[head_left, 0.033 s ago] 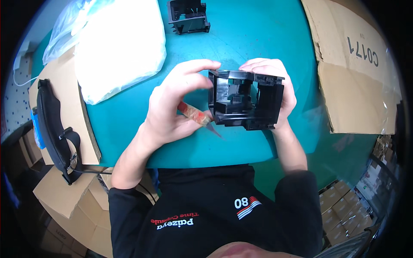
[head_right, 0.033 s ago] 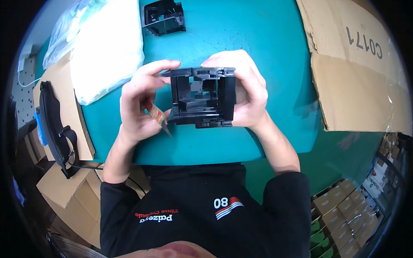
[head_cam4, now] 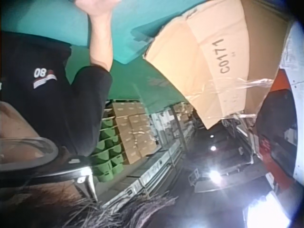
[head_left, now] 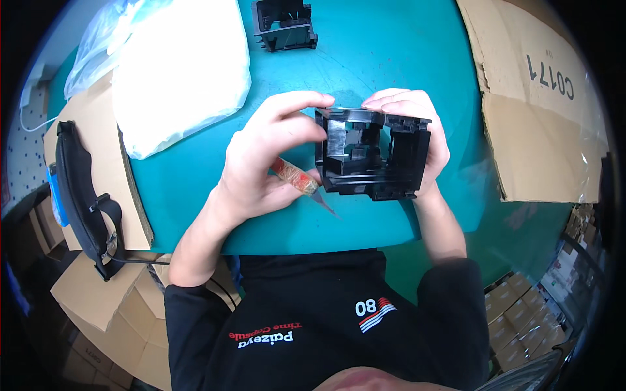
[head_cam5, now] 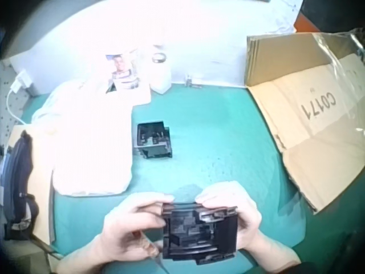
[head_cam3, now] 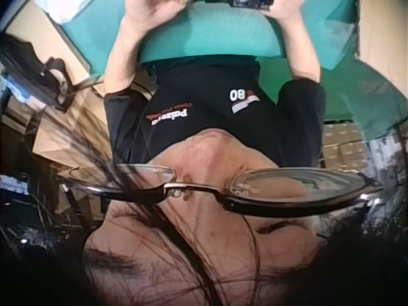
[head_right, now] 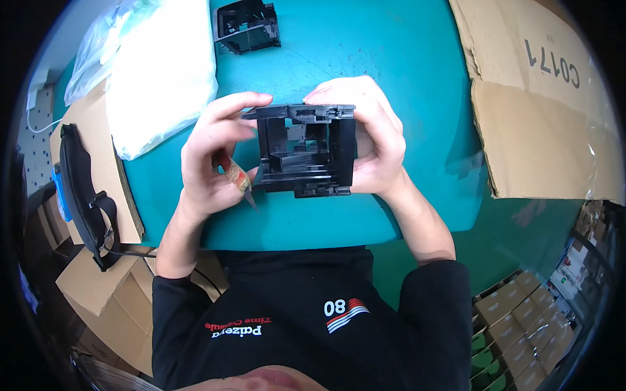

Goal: The person unpacks small black electronic components from plastic bags and places them into a cardboard box. They then use a red-handled tool to scrape or clean the interior surfaces of the components before placing them back into bags. The process is repeated for multiple units.

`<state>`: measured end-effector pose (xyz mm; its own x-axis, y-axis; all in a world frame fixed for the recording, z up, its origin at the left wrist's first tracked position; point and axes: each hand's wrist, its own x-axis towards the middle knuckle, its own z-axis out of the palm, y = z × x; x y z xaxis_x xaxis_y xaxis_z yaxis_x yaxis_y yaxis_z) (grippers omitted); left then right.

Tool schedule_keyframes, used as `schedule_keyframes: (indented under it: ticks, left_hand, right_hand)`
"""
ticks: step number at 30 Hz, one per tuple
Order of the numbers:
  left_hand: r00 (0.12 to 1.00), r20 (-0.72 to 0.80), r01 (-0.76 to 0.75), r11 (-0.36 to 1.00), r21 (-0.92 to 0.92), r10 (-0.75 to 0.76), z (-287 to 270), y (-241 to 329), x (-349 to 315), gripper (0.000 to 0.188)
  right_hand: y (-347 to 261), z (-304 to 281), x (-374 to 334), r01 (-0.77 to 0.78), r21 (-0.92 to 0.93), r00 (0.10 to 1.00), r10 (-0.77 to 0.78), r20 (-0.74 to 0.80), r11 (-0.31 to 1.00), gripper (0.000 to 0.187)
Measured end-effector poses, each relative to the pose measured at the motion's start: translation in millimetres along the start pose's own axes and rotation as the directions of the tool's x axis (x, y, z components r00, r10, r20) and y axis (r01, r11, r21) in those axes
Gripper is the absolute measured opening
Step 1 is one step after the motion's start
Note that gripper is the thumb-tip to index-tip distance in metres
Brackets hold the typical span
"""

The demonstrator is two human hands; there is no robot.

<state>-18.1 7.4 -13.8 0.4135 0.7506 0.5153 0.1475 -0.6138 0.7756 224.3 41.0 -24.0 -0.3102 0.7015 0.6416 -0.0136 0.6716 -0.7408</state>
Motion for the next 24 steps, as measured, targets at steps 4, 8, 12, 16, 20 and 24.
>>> schedule_keyframes:
  ticks: [4, 8, 12, 16, 20, 24]
  left_hand:
    - [0.997, 0.065, 0.045, 0.998, 0.046, -0.048, -2.1, 9.7, 3.8, 0.031]
    - [0.997, 0.066, 0.040, 0.994, 0.105, -0.047, -1.7, 10.5, 5.0, 0.035]
    - [0.998, 0.065, 0.007, 0.986, 0.165, -0.018, -0.4, 9.7, 7.2, 0.042]
    - [0.990, 0.142, -0.019, 0.978, 0.206, -0.011, -6.4, 10.1, 8.7, 0.043]
    - [0.984, 0.179, -0.052, 0.962, 0.270, 0.003, -8.8, 8.3, 8.4, 0.045]
    - [0.986, 0.156, -0.116, 0.939, 0.325, 0.068, -5.0, 0.5, 4.4, 0.046]
  right_hand:
    - [2.1, -1.2, -1.9, 0.060, -0.059, 0.998, -0.059, 0.014, 0.996, 0.060]
    - [-0.1, -0.3, -3.1, 0.031, -0.043, 0.999, -0.030, 0.018, 0.999, 0.061]
    - [-0.3, 3.4, -4.1, 0.035, -0.016, 0.999, -0.035, -0.008, 0.999, 0.063]
    - [-4.5, 4.5, -1.6, 0.038, -0.019, 0.999, -0.037, 0.035, 0.999, 0.065]
    - [-3.1, 3.3, -1.7, 0.052, -0.024, 0.997, -0.050, 0.067, 0.998, 0.069]
    - [-2.7, 3.4, -1.2, 0.047, -0.026, 0.994, -0.044, 0.095, 0.999, 0.077]
